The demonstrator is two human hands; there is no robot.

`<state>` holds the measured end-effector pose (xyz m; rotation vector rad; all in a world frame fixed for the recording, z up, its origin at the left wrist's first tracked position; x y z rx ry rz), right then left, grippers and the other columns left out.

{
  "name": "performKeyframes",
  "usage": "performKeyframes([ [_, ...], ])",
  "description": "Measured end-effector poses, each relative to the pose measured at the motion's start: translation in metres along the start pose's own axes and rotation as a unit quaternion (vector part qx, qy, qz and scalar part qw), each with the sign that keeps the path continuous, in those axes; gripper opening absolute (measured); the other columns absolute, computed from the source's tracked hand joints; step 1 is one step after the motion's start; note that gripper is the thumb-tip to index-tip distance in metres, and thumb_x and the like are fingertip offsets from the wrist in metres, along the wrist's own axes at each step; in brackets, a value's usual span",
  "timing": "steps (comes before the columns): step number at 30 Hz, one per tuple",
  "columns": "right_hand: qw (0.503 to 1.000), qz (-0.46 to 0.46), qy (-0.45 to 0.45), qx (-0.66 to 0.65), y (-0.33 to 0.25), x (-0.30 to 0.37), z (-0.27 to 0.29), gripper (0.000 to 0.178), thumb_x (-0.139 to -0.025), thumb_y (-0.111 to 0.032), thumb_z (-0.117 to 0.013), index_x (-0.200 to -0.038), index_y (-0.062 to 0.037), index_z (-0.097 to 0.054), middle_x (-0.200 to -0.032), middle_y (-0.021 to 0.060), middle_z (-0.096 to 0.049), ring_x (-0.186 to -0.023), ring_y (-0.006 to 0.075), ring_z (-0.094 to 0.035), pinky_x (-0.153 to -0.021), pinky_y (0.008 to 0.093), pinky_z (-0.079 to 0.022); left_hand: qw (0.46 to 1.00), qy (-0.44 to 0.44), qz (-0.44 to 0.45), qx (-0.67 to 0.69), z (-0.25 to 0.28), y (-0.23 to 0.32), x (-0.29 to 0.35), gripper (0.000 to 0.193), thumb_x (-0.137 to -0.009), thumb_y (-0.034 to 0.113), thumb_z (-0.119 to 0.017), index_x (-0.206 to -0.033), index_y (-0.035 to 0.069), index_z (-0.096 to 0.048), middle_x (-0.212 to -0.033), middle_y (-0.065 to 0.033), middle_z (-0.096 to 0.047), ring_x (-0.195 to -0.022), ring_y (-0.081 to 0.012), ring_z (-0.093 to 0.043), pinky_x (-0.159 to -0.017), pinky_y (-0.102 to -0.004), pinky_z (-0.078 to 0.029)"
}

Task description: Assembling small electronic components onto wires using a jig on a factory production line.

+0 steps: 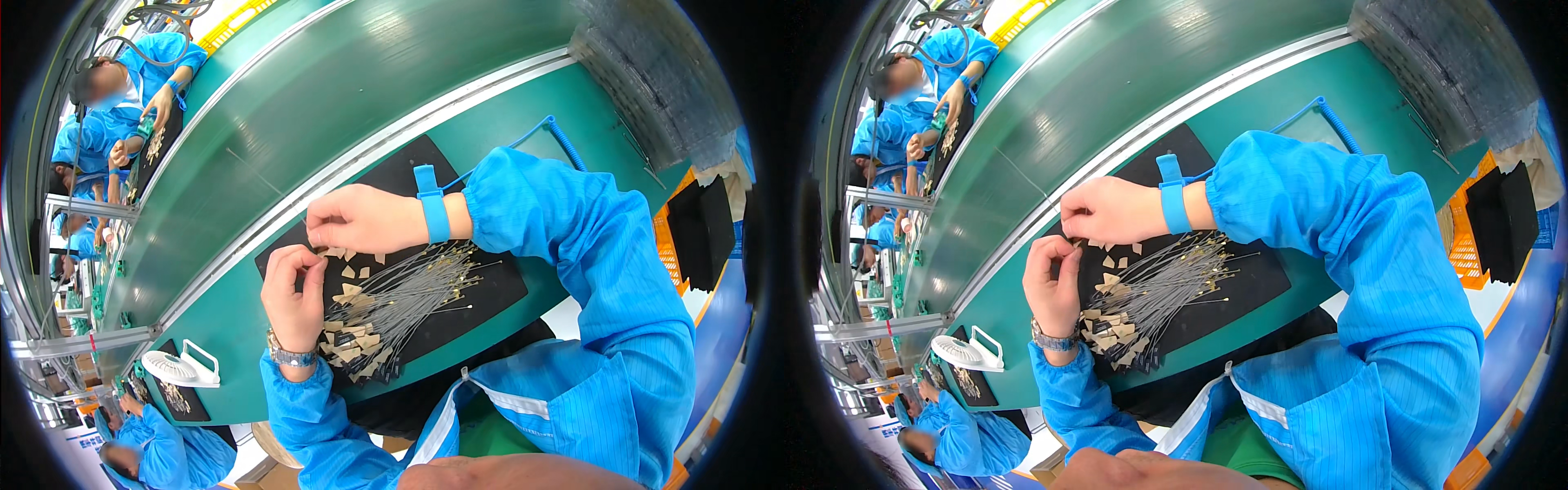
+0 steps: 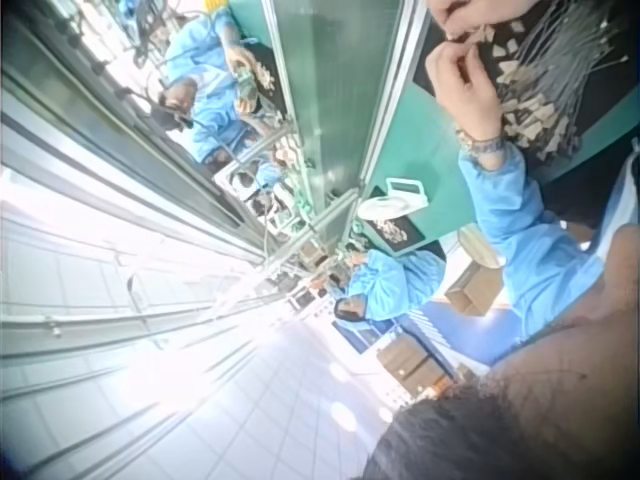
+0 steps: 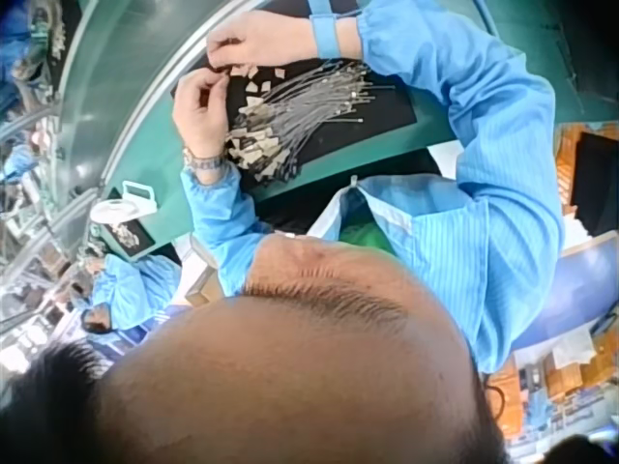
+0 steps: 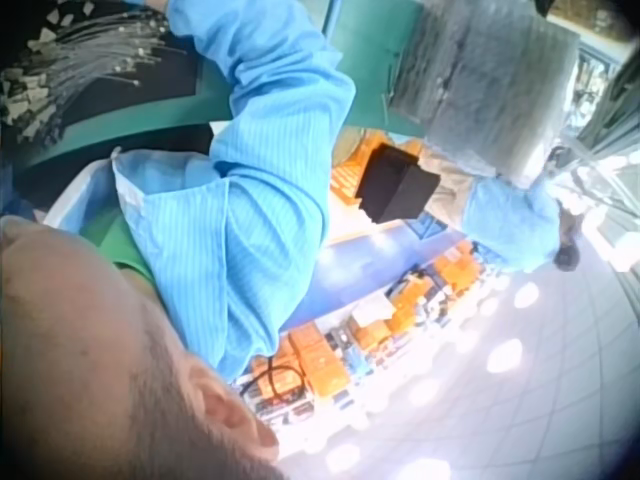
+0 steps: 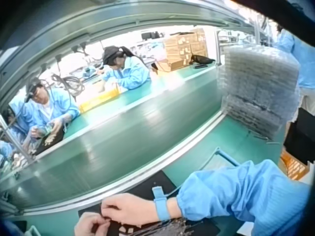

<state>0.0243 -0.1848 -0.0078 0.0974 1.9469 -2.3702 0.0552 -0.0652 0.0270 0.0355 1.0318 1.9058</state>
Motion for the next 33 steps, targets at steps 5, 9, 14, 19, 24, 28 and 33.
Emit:
performKeyframes([
  [5,0.994,0.065,0.085,-0.024,-0.003,-0.004,0.021,0.019,-0.092,-0.017,-0.06,-0.093,0.0013,-0.063,-0.081,0.0095,-0.067,-0.076,0.0161,-0.062,-0.072,0.0304,-0.051,0.997,-0.055,0.05,-0.007,-0.007,-0.008,0.001,0.008,-0.085,-0.004,-0.063,-0.092,-0.001,-0.064,-0.096,-0.01,-0.063,-0.078,-0.0205,-0.061,-0.067,-0.0286,-0.049],
  [9,0.995,0.068,0.07,-0.026,-0.002,-0.006,0.015,0.019,-0.092,-0.017,-0.06,-0.093,0.0014,-0.063,-0.082,0.01,-0.067,-0.077,0.0164,-0.062,-0.072,0.0303,-0.05,0.988,-0.083,-0.046,-0.125,-0.012,-0.006,0.001,0.011,-0.088,0.001,-0.061,-0.098,0.0,-0.065,-0.104,-0.0111,-0.063,-0.082,-0.0206,-0.062,-0.072,-0.0294,-0.05],
  [14,0.998,0.045,0.039,-0.017,-0.002,-0.003,0.006,0.017,-0.092,-0.016,-0.06,-0.093,0.0008,-0.062,-0.084,0.0102,-0.066,-0.077,0.017,-0.061,-0.071,0.0307,-0.05,0.981,-0.007,0.126,0.151,-0.007,-0.029,0.008,0.014,-0.09,0.001,-0.063,-0.104,0.0,-0.063,-0.095,-0.0039,-0.065,-0.082,-0.01,-0.059,-0.072,-0.023,-0.048],
  [19,0.996,0.031,0.08,-0.009,-0.001,0.001,0.011,0.01,-0.089,-0.011,-0.062,-0.093,-0.0021,-0.06,-0.085,0.01,-0.064,-0.079,0.0208,-0.063,-0.069,0.0327,-0.051,0.963,0.034,0.172,0.202,-0.007,-0.037,0.013,0.012,-0.09,0.001,-0.065,-0.101,-0.002,-0.063,-0.09,-0.0007,-0.064,-0.078,-0.0053,-0.057,-0.073,-0.019,-0.047],
  [24,0.939,0.251,0.123,0.199,-0.04,0.016,0.006,0.012,-0.082,-0.01,-0.067,-0.091,-0.0051,-0.061,-0.086,0.0091,-0.06,-0.079,0.0292,-0.061,-0.067,0.0356,-0.051,0.979,0.039,0.155,0.125,-0.005,-0.034,0.012,0.01,-0.088,0.0,-0.066,-0.098,-0.002,-0.065,-0.089,-0.0029,-0.065,-0.078,-0.0075,-0.058,-0.072,-0.0215,-0.048],
  [28,0.953,0.228,0.08,0.184,-0.033,0.011,0.005,0.014,-0.082,-0.013,-0.07,-0.091,-0.0042,-0.066,-0.085,0.0095,-0.063,-0.078,0.0281,-0.063,-0.067,0.0361,-0.052,0.991,0.038,0.097,0.09,-0.004,-0.025,0.009,0.01,-0.085,-0.002,-0.067,-0.095,-0.002,-0.066,-0.089,-0.0064,-0.066,-0.079,-0.0123,-0.059,-0.072,-0.0245,-0.048],
  [33,0.983,0.132,0.033,0.127,-0.021,0.002,0.009,0.015,-0.082,-0.016,-0.07,-0.09,-0.0026,-0.07,-0.082,0.0112,-0.068,-0.075,0.0262,-0.066,-0.067,0.0349,-0.052,0.994,0.034,0.066,0.077,-0.002,-0.02,0.007,0.009,-0.084,-0.004,-0.067,-0.093,-0.002,-0.065,-0.09,-0.0078,-0.065,-0.079,-0.014,-0.06,-0.072,-0.0247,-0.048],
])
Point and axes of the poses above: each hand's wrist, its own x-axis away from the middle knuckle, its own z-axis out of the back of the hand, y = z × x, the point moved 9 cm from there along -x, towards the middle knuckle
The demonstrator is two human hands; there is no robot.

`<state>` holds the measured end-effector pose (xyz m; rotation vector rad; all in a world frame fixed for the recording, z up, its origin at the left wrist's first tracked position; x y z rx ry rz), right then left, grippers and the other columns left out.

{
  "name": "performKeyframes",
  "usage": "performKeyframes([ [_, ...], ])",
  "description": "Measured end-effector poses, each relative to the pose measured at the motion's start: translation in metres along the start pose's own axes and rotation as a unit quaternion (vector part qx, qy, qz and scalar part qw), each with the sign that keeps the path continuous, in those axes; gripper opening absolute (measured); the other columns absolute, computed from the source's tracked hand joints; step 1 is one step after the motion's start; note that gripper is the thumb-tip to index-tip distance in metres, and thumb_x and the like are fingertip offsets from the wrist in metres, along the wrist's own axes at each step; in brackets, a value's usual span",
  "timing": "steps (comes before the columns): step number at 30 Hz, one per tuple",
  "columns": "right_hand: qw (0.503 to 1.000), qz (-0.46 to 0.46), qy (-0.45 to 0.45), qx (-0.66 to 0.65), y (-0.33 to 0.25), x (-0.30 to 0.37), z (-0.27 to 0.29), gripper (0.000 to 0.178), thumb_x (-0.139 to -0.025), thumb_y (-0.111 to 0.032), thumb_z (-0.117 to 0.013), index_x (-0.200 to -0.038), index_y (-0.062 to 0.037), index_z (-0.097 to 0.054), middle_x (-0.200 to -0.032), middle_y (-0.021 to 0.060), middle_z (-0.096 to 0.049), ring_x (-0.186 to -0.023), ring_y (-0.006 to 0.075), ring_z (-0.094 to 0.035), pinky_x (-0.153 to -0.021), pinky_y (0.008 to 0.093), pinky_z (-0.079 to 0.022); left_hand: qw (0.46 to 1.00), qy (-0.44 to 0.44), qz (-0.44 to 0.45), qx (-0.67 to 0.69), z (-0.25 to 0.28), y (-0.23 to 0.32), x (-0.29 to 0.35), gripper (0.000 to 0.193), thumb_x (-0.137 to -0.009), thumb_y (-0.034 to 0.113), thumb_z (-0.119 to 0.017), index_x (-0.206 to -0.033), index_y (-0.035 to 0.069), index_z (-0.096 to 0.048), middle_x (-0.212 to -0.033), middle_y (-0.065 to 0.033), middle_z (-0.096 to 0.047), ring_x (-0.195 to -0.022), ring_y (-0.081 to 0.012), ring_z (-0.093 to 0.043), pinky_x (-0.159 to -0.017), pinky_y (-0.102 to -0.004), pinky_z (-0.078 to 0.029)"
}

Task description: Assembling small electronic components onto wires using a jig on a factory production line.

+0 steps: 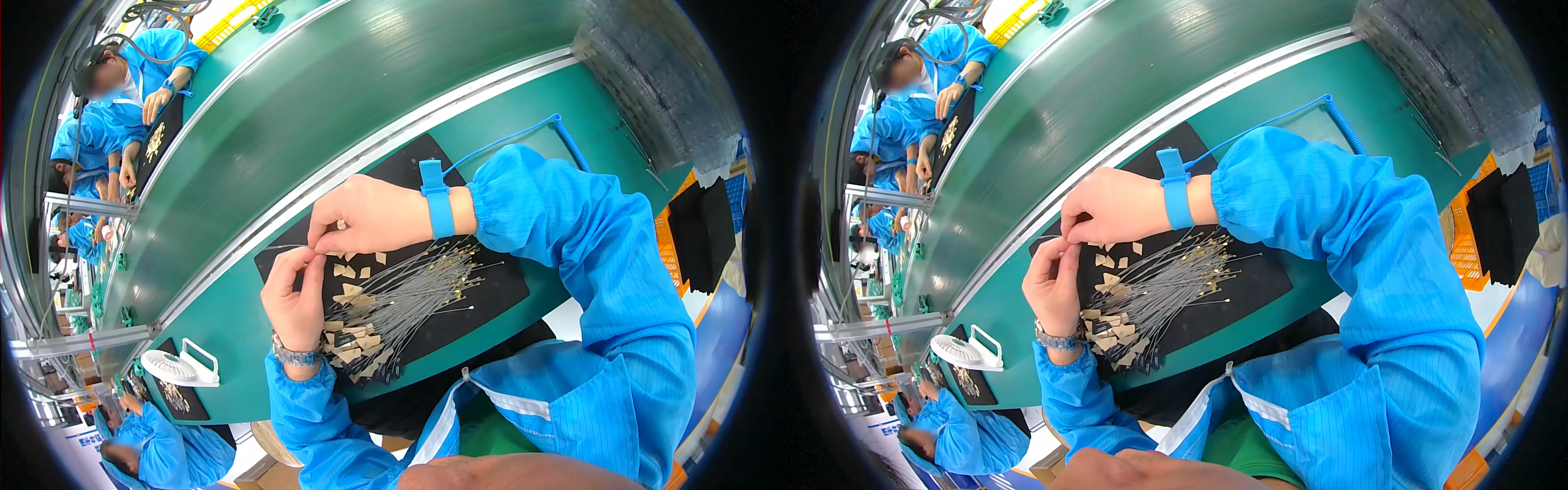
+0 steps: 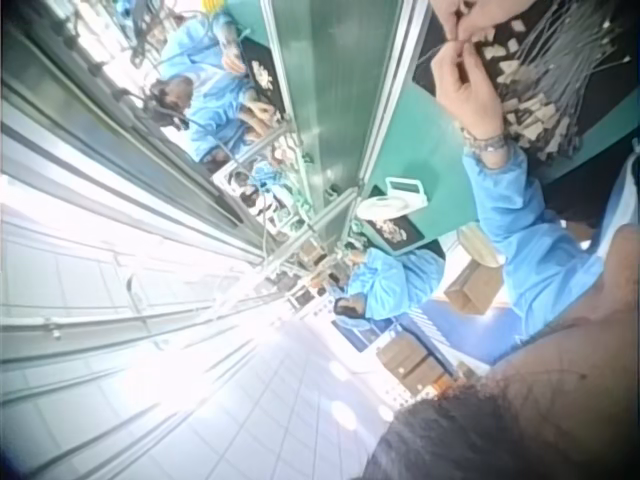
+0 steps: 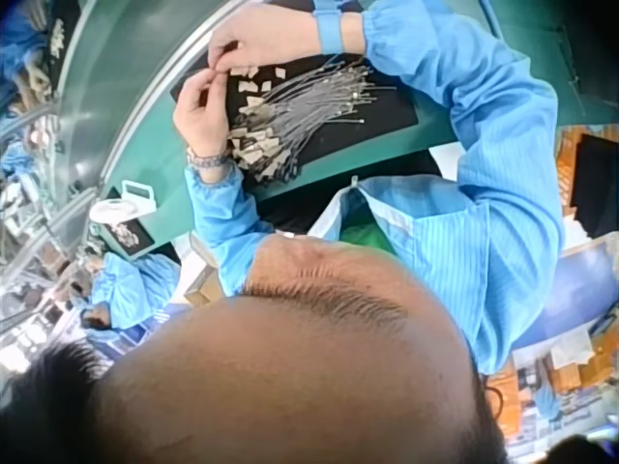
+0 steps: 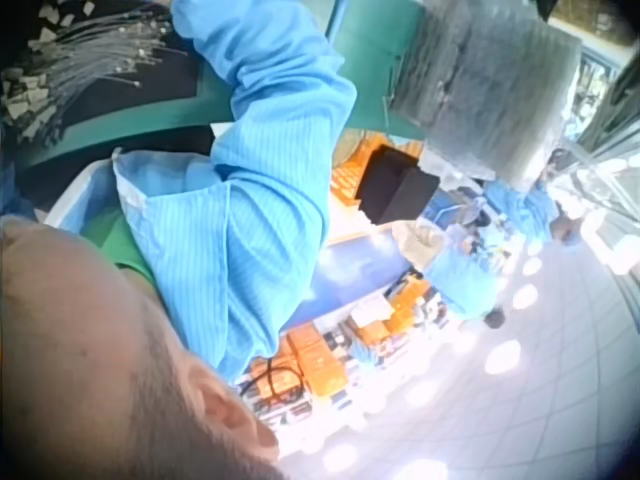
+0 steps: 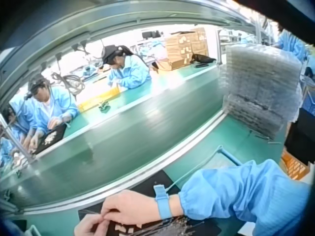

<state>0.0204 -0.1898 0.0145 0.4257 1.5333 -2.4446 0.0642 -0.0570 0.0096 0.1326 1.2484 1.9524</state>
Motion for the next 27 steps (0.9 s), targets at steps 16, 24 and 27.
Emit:
performKeyframes([
  [16,0.996,0.044,0.064,0.036,-0.01,0.003,0.008,0.014,-0.085,-0.015,-0.067,-0.09,-0.0023,-0.064,-0.082,0.0109,-0.065,-0.076,0.0276,-0.064,-0.067,0.0363,-0.051,0.997,0.011,0.045,0.054,0.003,-0.012,0.003,0.009,-0.086,-0.005,-0.065,-0.094,-0.003,-0.063,-0.092,-0.0067,-0.065,-0.079,-0.0119,-0.058,-0.072,-0.024,-0.048],
  [24,0.997,0.069,0.024,0.037,-0.009,0.004,0.002,0.012,-0.084,-0.016,-0.068,-0.087,-0.0042,-0.069,-0.082,0.0093,-0.065,-0.077,0.0286,-0.063,-0.066,0.0372,-0.051,1.0,0.002,-0.005,0.029,-0.001,-0.001,0.0,0.011,-0.084,-0.006,-0.066,-0.094,-0.002,-0.064,-0.091,-0.0082,-0.065,-0.079,-0.0141,-0.059,-0.073,-0.0247,-0.048],
  [27,0.998,0.058,0.011,0.028,-0.008,0.003,0.001,0.011,-0.084,-0.015,-0.068,-0.087,-0.0043,-0.068,-0.082,0.0095,-0.064,-0.077,0.0292,-0.063,-0.067,0.0377,-0.051,1.0,-0.002,-0.004,0.029,-0.002,-0.002,0.001,0.011,-0.084,-0.007,-0.065,-0.094,-0.002,-0.064,-0.09,-0.0085,-0.065,-0.08,-0.0147,-0.059,-0.074,-0.0249,-0.049],
])
Point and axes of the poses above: each hand's wrist, its own x-axis away from the middle knuckle, its own z-axis out of the back of the hand, y = z × x, the point moved 9 cm from there along -x, towards the middle knuckle
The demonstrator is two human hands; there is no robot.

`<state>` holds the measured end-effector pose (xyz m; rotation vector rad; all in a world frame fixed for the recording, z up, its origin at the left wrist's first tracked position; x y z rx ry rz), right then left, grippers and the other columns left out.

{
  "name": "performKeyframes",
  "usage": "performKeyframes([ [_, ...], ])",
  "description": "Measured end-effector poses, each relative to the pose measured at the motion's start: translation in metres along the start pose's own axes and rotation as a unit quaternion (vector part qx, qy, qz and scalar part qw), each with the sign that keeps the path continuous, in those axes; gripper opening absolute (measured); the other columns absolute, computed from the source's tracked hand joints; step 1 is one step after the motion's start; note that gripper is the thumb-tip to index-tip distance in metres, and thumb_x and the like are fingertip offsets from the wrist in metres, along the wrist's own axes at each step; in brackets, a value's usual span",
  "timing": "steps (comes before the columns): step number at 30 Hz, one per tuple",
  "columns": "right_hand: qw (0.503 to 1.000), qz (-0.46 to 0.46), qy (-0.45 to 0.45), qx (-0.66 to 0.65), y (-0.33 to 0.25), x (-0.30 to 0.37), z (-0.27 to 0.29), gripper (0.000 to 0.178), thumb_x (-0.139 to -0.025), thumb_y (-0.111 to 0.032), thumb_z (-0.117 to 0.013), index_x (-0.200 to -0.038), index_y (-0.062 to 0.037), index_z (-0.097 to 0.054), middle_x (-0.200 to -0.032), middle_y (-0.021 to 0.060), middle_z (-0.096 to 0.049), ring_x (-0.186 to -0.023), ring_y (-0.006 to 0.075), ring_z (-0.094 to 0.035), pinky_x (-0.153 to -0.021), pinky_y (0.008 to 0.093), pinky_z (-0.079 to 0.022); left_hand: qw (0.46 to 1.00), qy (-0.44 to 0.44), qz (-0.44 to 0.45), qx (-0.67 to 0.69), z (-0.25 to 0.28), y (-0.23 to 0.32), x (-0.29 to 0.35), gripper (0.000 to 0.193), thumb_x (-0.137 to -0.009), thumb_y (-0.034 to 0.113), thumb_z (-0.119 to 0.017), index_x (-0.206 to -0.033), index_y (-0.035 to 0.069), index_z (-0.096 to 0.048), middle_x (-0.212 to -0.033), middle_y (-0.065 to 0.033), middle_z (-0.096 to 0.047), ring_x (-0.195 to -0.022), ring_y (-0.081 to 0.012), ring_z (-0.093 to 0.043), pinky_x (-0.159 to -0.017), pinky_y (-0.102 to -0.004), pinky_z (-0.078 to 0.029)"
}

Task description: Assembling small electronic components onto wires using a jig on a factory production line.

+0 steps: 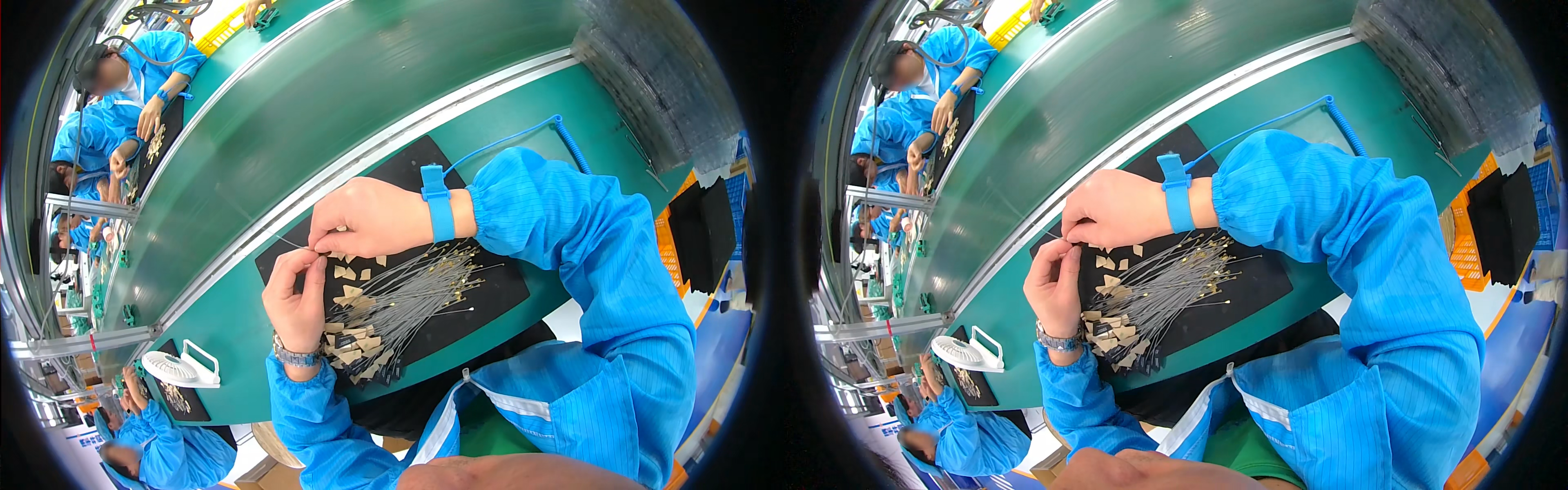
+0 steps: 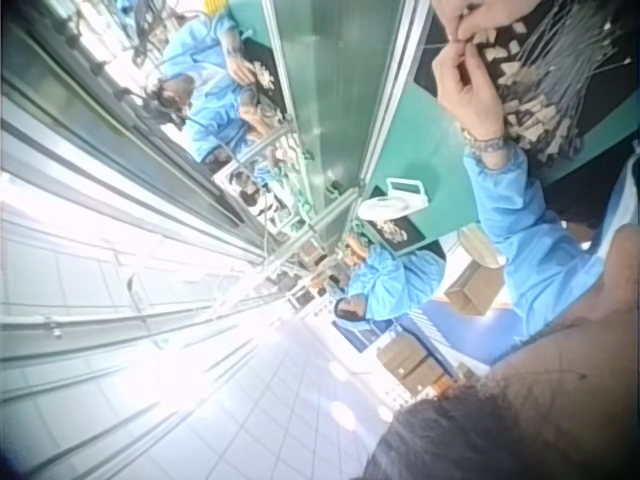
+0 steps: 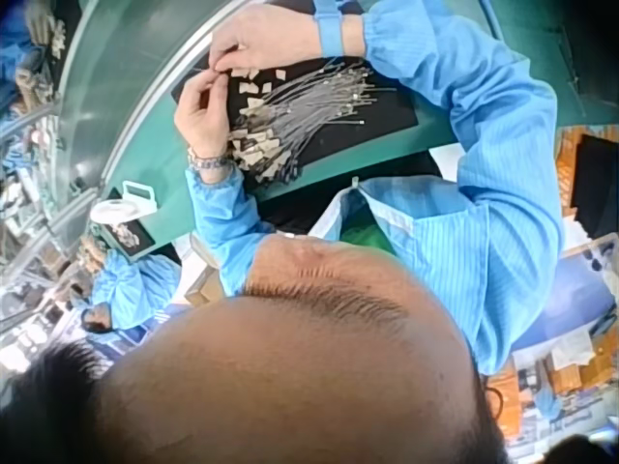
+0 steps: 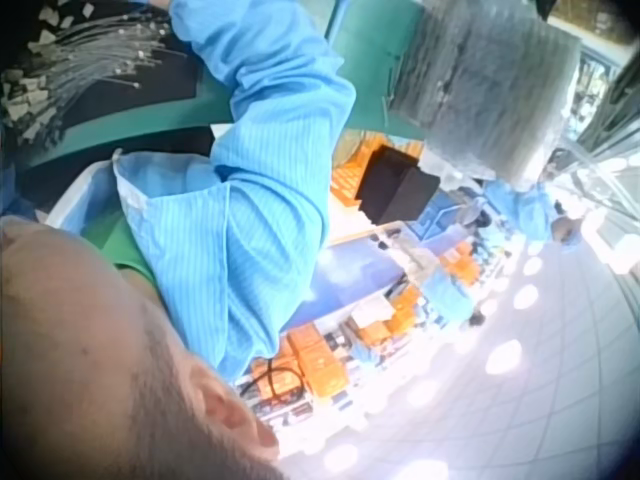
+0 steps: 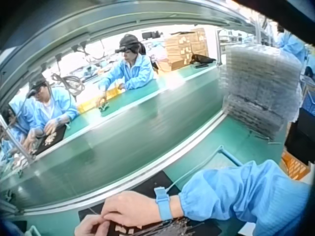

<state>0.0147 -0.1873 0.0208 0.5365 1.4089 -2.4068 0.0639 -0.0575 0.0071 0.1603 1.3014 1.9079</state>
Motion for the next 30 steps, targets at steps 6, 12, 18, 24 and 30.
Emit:
performKeyframes([
  [6,0.992,0.048,0.092,0.071,-0.004,0.001,0.01,0.01,-0.083,-0.014,-0.066,-0.083,-0.0045,-0.062,-0.081,0.0094,-0.063,-0.076,0.0305,-0.062,-0.066,0.0386,-0.05,0.999,-0.007,0.023,0.041,0.0,-0.004,0.001,0.01,-0.087,-0.006,-0.064,-0.096,-0.002,-0.063,-0.093,-0.0062,-0.065,-0.082,-0.0131,-0.06,-0.075,-0.0244,-0.049],
  [12,0.987,-0.038,-0.068,0.138,0.008,0.001,-0.003,0.012,-0.078,-0.016,-0.07,-0.083,-0.0069,-0.064,-0.082,0.0077,-0.06,-0.081,0.0298,-0.059,-0.071,0.0395,-0.051,0.983,0.02,0.068,0.172,0.005,-0.013,0.002,0.017,-0.092,-0.004,-0.058,-0.109,-0.001,-0.053,-0.099,-0.0096,-0.065,-0.09,-0.0151,-0.064,-0.083,-0.0266,-0.051],
  [18,0.992,-0.07,-0.004,-0.103,0.024,-0.003,-0.007,0.022,-0.087,-0.013,-0.064,-0.106,-0.0044,-0.067,-0.097,0.0099,-0.067,-0.085,0.0224,-0.063,-0.075,0.0353,-0.051,0.972,0.009,0.036,0.23,0.004,-0.008,0.002,0.022,-0.092,-0.004,-0.058,-0.111,0.001,-0.048,-0.099,-0.0107,-0.064,-0.09,-0.0181,-0.064,-0.084,-0.0293,-0.052],
  [24,0.848,-0.234,-0.055,-0.473,0.028,0.006,-0.024,0.023,-0.091,-0.017,-0.066,-0.107,-0.0015,-0.067,-0.095,0.0036,-0.067,-0.083,0.0092,-0.06,-0.068,0.0233,-0.047,0.956,-0.047,0.077,0.279,-0.01,-0.008,0.007,0.025,-0.091,-0.003,-0.057,-0.111,0.003,-0.043,-0.097,-0.0115,-0.062,-0.086,-0.0207,-0.062,-0.082,-0.0329,-0.05],
  [30,0.835,-0.225,0.033,-0.5,0.039,0.004,-0.014,0.018,-0.089,-0.017,-0.069,-0.099,-0.0019,-0.068,-0.09,0.0026,-0.067,-0.078,0.008,-0.058,-0.066,0.023,-0.046,0.957,-0.051,0.036,0.283,-0.01,-0.006,-0.001,0.033,-0.085,-0.011,-0.06,-0.109,0.003,-0.043,-0.102,-0.0127,-0.06,-0.091,-0.0192,-0.063,-0.086,-0.0317,-0.052],
])
Point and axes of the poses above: each hand's wrist, its own x-axis away from the middle knuckle, its own z-axis out of the back of the hand, y = z × x, the point moved 9 cm from there along -x, towards the middle knuckle
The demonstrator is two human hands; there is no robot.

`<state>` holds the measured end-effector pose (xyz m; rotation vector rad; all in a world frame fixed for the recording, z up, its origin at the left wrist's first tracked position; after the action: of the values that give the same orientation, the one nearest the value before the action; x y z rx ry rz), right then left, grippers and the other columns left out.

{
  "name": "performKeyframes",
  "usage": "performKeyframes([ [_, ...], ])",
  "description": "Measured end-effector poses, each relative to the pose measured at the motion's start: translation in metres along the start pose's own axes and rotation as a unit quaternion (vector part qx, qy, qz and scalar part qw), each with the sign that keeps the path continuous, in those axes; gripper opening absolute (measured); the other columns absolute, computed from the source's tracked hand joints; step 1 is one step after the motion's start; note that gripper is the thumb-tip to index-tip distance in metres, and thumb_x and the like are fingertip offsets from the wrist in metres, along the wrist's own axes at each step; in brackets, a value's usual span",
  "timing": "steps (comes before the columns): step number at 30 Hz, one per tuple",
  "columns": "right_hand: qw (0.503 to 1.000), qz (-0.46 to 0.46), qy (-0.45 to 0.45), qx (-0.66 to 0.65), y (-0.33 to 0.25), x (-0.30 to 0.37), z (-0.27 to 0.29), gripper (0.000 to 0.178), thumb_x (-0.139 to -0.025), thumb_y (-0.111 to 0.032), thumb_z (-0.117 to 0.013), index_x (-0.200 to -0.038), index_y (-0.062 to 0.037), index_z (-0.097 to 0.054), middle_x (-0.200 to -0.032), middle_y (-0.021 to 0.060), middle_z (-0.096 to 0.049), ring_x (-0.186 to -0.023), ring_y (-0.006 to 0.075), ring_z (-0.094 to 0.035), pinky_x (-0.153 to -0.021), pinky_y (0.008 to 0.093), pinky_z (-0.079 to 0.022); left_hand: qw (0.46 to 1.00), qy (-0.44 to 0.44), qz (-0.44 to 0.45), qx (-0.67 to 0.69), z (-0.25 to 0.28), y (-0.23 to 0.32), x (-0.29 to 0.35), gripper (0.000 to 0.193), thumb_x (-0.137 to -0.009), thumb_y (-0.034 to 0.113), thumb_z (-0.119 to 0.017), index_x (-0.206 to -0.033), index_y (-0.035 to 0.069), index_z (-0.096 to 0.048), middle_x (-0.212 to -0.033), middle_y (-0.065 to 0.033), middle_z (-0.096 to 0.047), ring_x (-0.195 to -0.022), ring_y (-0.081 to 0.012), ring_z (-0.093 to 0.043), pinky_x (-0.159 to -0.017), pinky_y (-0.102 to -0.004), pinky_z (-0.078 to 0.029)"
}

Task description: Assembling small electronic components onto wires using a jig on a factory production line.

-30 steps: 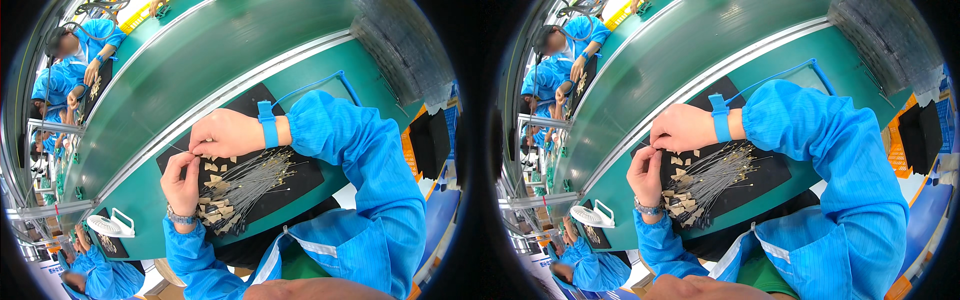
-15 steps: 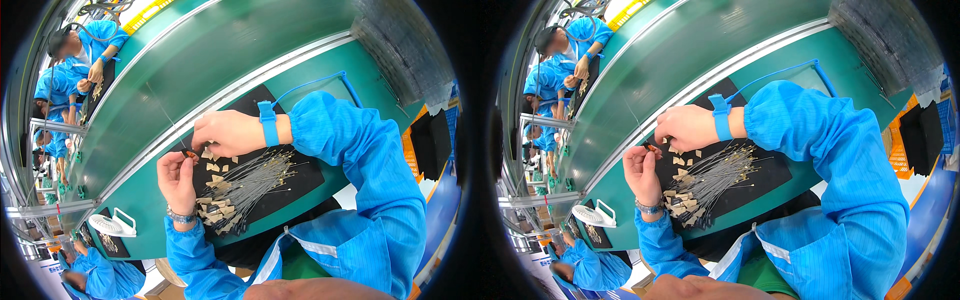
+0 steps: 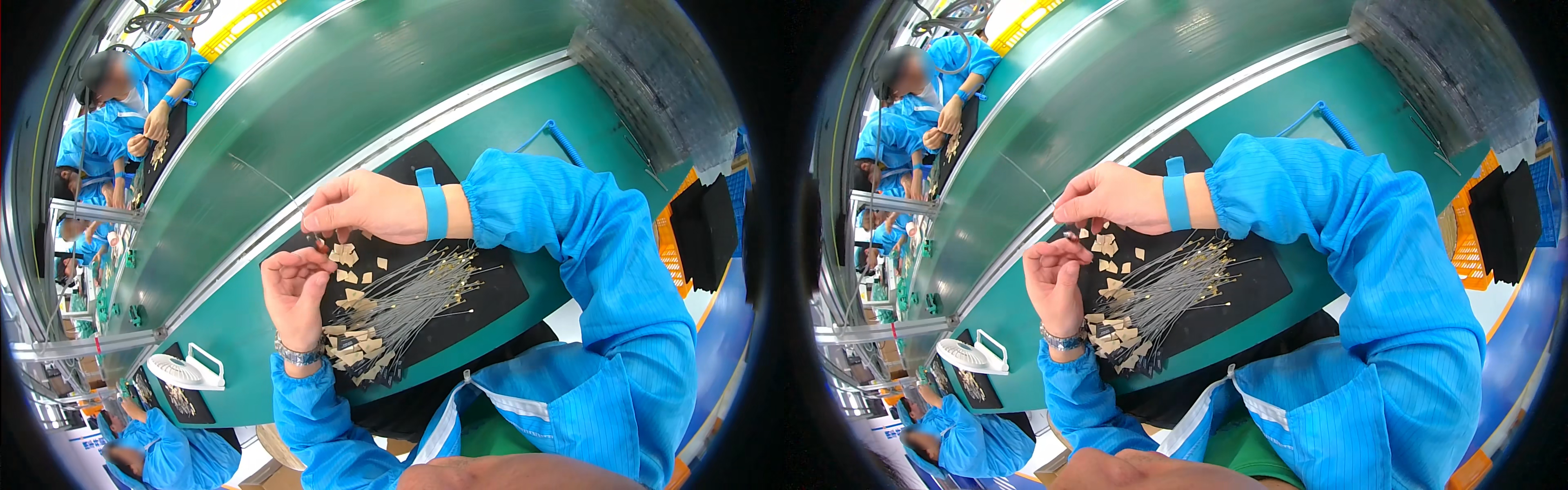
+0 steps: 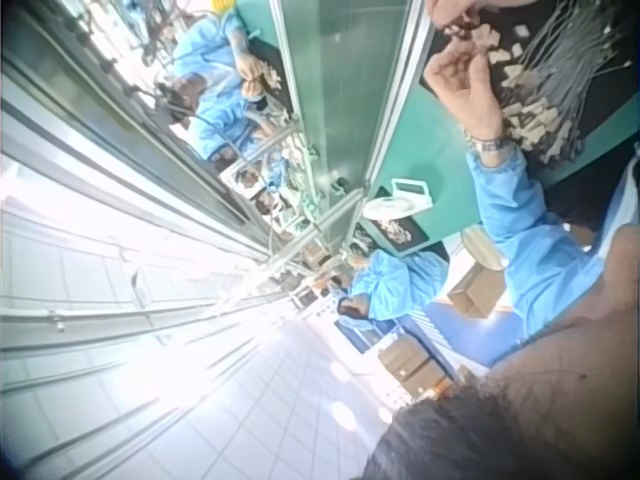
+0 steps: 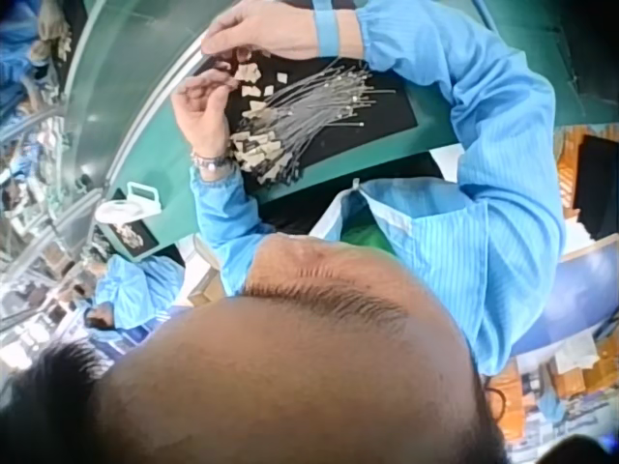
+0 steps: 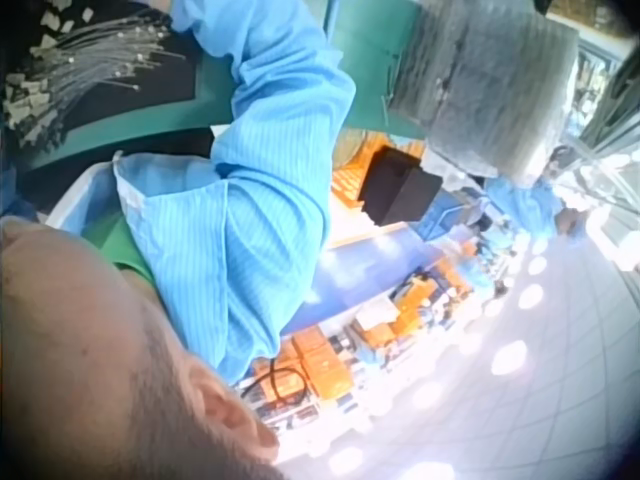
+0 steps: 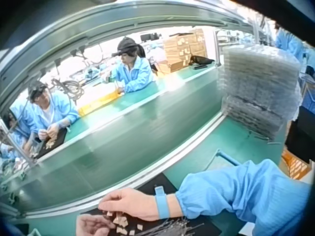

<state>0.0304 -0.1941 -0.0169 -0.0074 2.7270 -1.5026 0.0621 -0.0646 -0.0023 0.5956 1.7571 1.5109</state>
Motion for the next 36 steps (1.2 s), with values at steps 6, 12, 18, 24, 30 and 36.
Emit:
performKeyframes([
  [6,0.996,0.018,0.047,0.075,-0.007,0.002,0.005,0.015,-0.088,-0.015,-0.069,-0.096,-0.0022,-0.069,-0.089,0.0024,-0.066,-0.078,0.0086,-0.058,-0.067,0.0239,-0.046,0.986,0.044,-0.032,-0.161,0.005,0.003,0.002,0.027,-0.082,-0.008,-0.066,-0.104,0.001,-0.053,-0.103,-0.0088,-0.059,-0.091,-0.0153,-0.058,-0.079,-0.0265,-0.048],
  [12,0.999,0.007,0.033,-0.029,-0.002,0.005,-0.003,0.015,-0.09,-0.015,-0.068,-0.098,-0.0028,-0.068,-0.088,0.0029,-0.066,-0.079,0.0099,-0.059,-0.068,0.0247,-0.047,0.916,-0.022,-0.073,-0.395,-0.015,0.014,0.0,0.017,-0.076,0.001,-0.073,-0.09,-0.001,-0.064,-0.093,-0.0108,-0.063,-0.085,-0.0255,-0.06,-0.074,-0.0329,-0.049],
  [18,0.985,-0.019,-0.046,-0.165,0.003,0.016,-0.038,0.014,-0.091,-0.013,-0.066,-0.1,-0.0024,-0.066,-0.089,0.0049,-0.065,-0.078,0.0127,-0.059,-0.07,0.0264,-0.048,0.894,-0.052,-0.103,-0.433,-0.028,0.022,0.003,0.028,-0.072,0.015,-0.078,-0.095,0.003,-0.068,-0.094,-0.0095,-0.064,-0.086,-0.0288,-0.056,-0.077,-0.0387,-0.044],
  [24,0.985,-0.005,-0.06,-0.163,0.002,0.018,-0.042,0.013,-0.091,-0.01,-0.066,-0.1,-0.0004,-0.066,-0.088,0.0068,-0.064,-0.079,0.0144,-0.058,-0.071,0.0276,-0.048,0.954,-0.027,0.037,-0.296,-0.021,0.005,0.003,0.016,-0.076,0.006,-0.075,-0.09,0.002,-0.068,-0.088,-0.009,-0.066,-0.08,-0.0271,-0.061,-0.074,-0.036,-0.049],
  [30,0.989,0.016,-0.069,-0.132,-0.008,0.012,-0.037,0.015,-0.091,-0.011,-0.066,-0.102,-0.0001,-0.066,-0.092,0.0058,-0.065,-0.083,0.0133,-0.059,-0.073,0.0284,-0.049,0.897,-0.035,-0.023,-0.44,-0.012,0.01,-0.003,0.013,-0.077,0.006,-0.075,-0.086,0.003,-0.067,-0.084,-0.0118,-0.066,-0.075,-0.025,-0.065,-0.07,-0.0319,-0.05],
  [36,0.996,0.064,-0.031,-0.051,-0.022,0.007,-0.024,0.018,-0.09,-0.014,-0.068,-0.102,-0.0011,-0.067,-0.097,0.0051,-0.068,-0.084,0.0105,-0.058,-0.075,0.0259,-0.048,0.865,0.013,0.065,-0.497,0.012,-0.005,-0.001,0.013,-0.078,0.012,-0.074,-0.083,0.002,-0.069,-0.078,-0.0124,-0.064,-0.071,-0.0299,-0.063,-0.065,-0.0394,-0.049],
])
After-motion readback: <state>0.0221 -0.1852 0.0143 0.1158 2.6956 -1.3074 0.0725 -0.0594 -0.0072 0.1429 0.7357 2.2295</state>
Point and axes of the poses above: each hand's wrist, its own x-axis away from the middle knuckle, its own z-axis out of the back of the hand, y = z × x, the point moved 9 cm from there along -x, towards the middle knuckle
